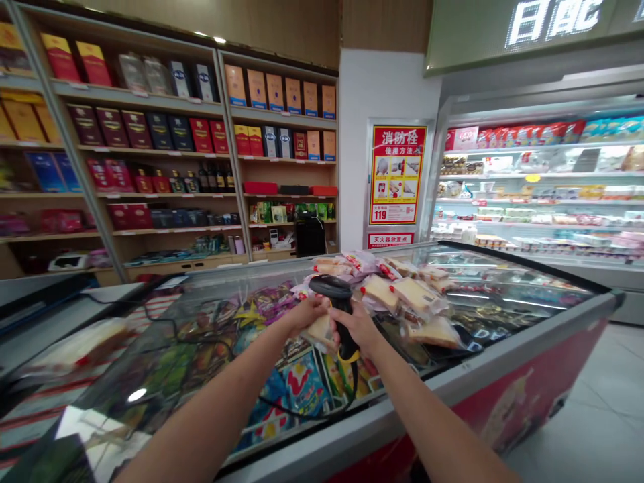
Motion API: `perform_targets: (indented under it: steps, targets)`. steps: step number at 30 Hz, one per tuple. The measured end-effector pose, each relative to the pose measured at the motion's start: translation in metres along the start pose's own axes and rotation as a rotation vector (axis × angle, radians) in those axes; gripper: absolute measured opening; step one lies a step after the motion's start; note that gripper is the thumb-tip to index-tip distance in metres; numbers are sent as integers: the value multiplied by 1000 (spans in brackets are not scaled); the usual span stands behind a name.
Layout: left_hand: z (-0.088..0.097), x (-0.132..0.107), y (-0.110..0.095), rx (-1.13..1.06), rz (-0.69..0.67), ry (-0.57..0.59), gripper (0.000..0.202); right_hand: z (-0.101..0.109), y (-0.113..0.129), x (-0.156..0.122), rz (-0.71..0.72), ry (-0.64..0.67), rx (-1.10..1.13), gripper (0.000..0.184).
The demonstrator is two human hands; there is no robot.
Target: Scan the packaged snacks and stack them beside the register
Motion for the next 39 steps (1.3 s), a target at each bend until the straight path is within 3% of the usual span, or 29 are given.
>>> perform_targets:
  steps: [2,6,8,11,18,23,28,33,39]
  targets:
    - [43,-1,-12,-46,38,-68,22,-10,-6,7,-16,11,3,39]
    - [126,-1,-18,-386,40,-469,27,-38,-19,24,-49,36,-21,38]
    - [152,0,-9,-545,85,-622,27,-53,-25,35,-58,52,-41,38]
    - [173,2,4,-653,104,-749,26,-73,-35,50,-56,70,-54,39]
    - [200,-1,1,-367,-130,-932,30,-89,-64,55,-127,82,-44,40]
    - [207,3,4,-112,-91,-896,32,-81,-84,47,-230,105,-151,41]
    - [205,13,10,188,-48,-798,24,-76,-88,47,-270,108,-186,42]
    - [196,13,10,-74,-45,-664,20,-77,-83,44,-264,99,-212,37]
    - [191,6,8,-213,-135,-755,24,-77,-78,42,-253,80,-218,31]
Point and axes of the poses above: each hand's wrist, its own x-axis towards the middle knuckle, its own z-axis out of the back of the hand, y = z × x, the point moved 3 cm from there along x, towards the middle knuckle, and after that the axes turned 15 degrees about -y, right-handed, at the moved point
